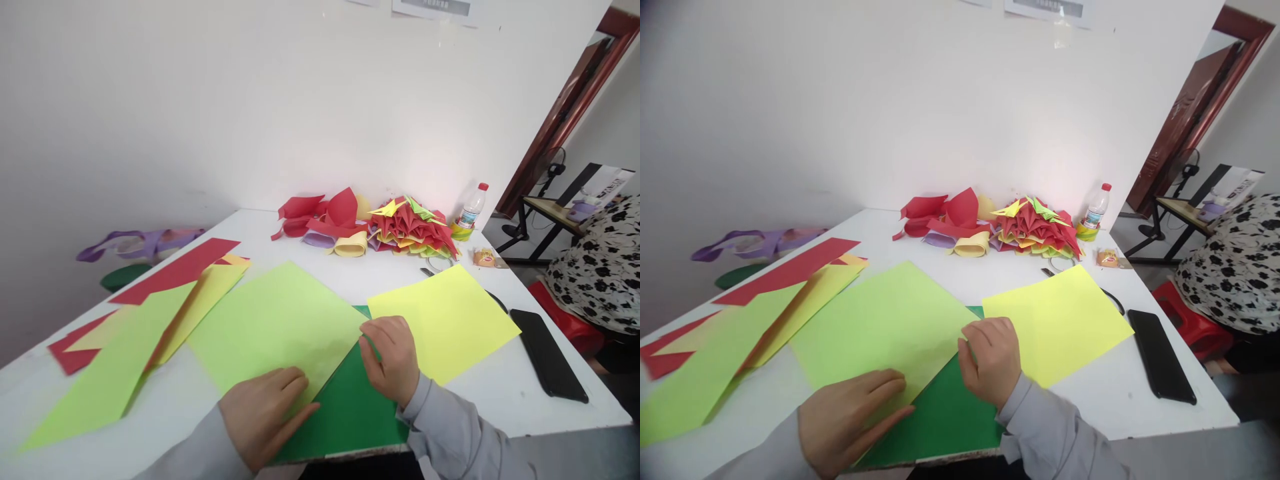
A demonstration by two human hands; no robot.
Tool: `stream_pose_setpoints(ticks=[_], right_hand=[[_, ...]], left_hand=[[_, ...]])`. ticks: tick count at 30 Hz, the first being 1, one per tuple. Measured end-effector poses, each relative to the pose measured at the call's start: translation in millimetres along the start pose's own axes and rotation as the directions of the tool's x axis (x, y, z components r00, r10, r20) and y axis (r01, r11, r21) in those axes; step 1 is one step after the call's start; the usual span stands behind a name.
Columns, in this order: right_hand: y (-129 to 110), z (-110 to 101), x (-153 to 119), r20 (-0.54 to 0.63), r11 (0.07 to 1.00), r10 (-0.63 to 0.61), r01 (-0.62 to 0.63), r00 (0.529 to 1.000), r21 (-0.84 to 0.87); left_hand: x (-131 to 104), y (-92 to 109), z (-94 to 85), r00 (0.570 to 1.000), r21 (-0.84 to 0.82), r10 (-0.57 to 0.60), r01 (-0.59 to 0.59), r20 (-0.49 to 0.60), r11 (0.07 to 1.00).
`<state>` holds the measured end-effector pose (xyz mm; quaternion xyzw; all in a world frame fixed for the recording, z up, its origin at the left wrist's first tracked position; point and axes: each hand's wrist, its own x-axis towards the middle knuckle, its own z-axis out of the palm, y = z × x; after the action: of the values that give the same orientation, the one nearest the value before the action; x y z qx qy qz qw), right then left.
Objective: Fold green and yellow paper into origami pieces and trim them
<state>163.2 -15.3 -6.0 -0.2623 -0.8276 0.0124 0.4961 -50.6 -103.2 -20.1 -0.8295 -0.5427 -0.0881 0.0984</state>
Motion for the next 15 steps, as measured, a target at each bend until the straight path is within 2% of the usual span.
stream_pose_setpoints(ticks=[1, 3, 6, 8, 10, 13, 15], right_hand=[[0.6, 1.2, -1.4, 0.035, 1.0, 0.001, -0.001, 0.999, 0.0], [1.5, 5.0, -4.9, 0.182, 0.999, -0.023, 0.027, 0.983, -0.018], [2.3, 11.2, -9.6, 0.456, 0.995, -0.028, 0.07, 0.89, -0.076], [2.1, 13.6, -11.1, 0.563, 0.991, 0.002, 0.073, 0.827, -0.111], [1.4, 13.9, -11.6, 0.602, 0.989, 0.024, 0.069, 0.798, -0.131], [-0.3, 11.3, -11.8, 0.608, 0.988, 0.03, 0.069, 0.793, -0.138], [-1.1, 9.5, -12.7, 0.604, 0.991, -0.01, 0.088, 0.797, -0.1]], left_hand=[[-4.2, -1.5, 2.1, 0.999, 0.003, -0.018, 0.018, -0.031, 1.0], [-11.4, -4.0, 5.7, 0.993, 0.024, -0.019, 0.022, -0.116, 0.999], [-22.3, -2.5, 9.2, 0.978, 0.009, 0.078, -0.078, -0.191, 0.997], [-31.9, 2.0, 11.5, 0.969, -0.028, 0.131, -0.14, -0.208, 0.99], [-43.2, 6.3, 15.8, 0.966, -0.036, 0.14, -0.151, -0.216, 0.988], [-58.0, 7.4, 25.3, 0.963, 0.011, 0.153, -0.155, -0.222, 0.988], [-63.7, 5.1, 29.6, 0.956, 0.022, 0.161, -0.16, -0.245, 0.987]])
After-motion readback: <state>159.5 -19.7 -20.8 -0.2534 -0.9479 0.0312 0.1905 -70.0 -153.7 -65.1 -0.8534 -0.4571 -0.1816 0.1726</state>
